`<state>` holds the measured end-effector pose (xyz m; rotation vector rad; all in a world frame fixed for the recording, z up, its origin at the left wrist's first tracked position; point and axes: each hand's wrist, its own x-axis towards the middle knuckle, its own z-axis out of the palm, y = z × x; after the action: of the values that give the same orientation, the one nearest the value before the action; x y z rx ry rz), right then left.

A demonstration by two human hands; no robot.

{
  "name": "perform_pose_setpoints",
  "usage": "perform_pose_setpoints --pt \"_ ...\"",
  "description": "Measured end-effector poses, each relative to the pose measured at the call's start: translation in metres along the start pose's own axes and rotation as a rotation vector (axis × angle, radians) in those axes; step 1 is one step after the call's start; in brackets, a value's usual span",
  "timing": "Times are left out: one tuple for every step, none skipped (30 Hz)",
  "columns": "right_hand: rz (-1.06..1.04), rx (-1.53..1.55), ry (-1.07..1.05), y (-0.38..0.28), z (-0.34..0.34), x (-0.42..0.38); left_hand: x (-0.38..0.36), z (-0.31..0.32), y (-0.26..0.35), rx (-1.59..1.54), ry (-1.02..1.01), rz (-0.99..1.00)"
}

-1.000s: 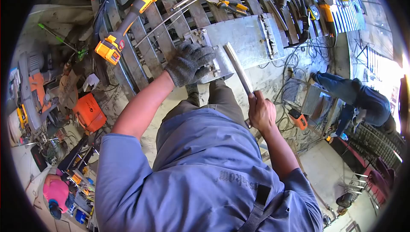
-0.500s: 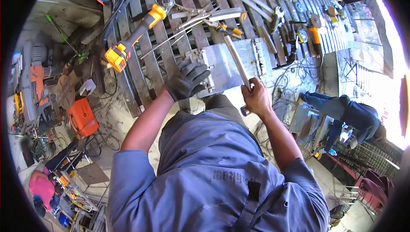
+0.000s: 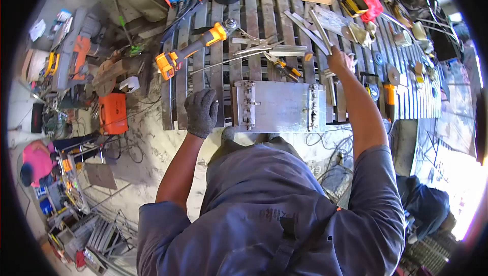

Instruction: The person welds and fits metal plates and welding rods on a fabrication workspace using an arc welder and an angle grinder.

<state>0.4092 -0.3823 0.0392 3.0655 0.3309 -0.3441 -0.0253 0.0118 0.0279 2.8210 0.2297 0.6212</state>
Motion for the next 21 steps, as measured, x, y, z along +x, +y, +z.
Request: perform_pose_setpoints --pt "0.004 -0.004 0.017 0.005 0.007 0.014 0.001 0.001 0.0 -0.001 0.003 -0.035" --pt "0.007 0.049 0.018 0.011 0.014 0.025 0.001 0.002 0.001 -0.007 0.003 -0.067" --pt "0.048 0.104 -0.012 0.01 0.015 0.029 0.002 0.003 0.003 -0.017 0.001 -0.098" --pt "-0.011 0.042 0.019 0.011 0.017 0.028 0.002 0.003 0.006 -0.024 0.017 -0.09" --pt "-0.069 -0.023 0.053 0.015 0.016 0.025 0.001 0.003 0.008 -0.034 0.034 -0.084" --pt "-0.102 -0.037 0.06 0.015 0.014 0.022 0.001 0.004 0.011 -0.047 0.055 -0.075" --pt "-0.134 -0.05 0.071 0.015 0.011 0.019 -0.001 0.007 0.013 -0.057 0.058 -0.084" --pt "-0.164 -0.064 0.086 0.016 0.005 0.016 -0.002 0.01 0.014 -0.067 0.063 -0.092" --pt "-0.17 -0.027 0.072 0.018 0.0 0.015 0.001 0.01 0.015 -0.078 0.069 -0.097" --pt "-0.176 0.01 0.057 0.02 -0.005 0.011 0.003 0.01 0.016 -0.085 0.056 -0.131" --pt "-0.179 0.047 0.038 0.023 -0.007 0.005 0.004 0.01 0.016 -0.094 0.038 -0.165" --pt "-0.218 0.097 0.026 0.028 -0.014 -0.002 0.007 0.01 0.015 -0.103 0.019 -0.196" --pt "-0.233 0.088 0.062 0.03 -0.018 -0.01 0.013 0.012 0.011 -0.095 -0.004 -0.212" --pt "-0.244 0.078 0.1 0.033 -0.02 -0.022 0.021 0.013 0.005 -0.088 -0.026 -0.227" --pt "-0.256 0.066 0.138 0.034 -0.023 -0.036 0.03 0.017 -0.001 -0.082 -0.047 -0.242" --pt "-0.267 0.059 0.154 0.033 -0.026 -0.054 0.042 0.022 -0.007 -0.085 -0.042 -0.245" --pt "-0.294 0.072 0.166 0.032 -0.027 -0.077 0.056 0.027 -0.015 -0.088 -0.041 -0.249" --pt "-0.319 0.083 0.176 0.027 -0.029 -0.105 0.068 0.032 -0.023 -0.093 -0.042 -0.253" --pt "-0.342 0.094 0.187 0.026 -0.03 -0.133 0.08 0.041 -0.033 -0.036 -0.034 -0.204" --pt "-0.373 0.097 0.167 0.029 -0.021 -0.157 0.093 0.052 -0.046 0.019 -0.023 -0.153" --pt "-0.401 0.101 0.148 0.033 -0.01 -0.182 0.101 0.058 -0.054 0.072 -0.011 -0.1"
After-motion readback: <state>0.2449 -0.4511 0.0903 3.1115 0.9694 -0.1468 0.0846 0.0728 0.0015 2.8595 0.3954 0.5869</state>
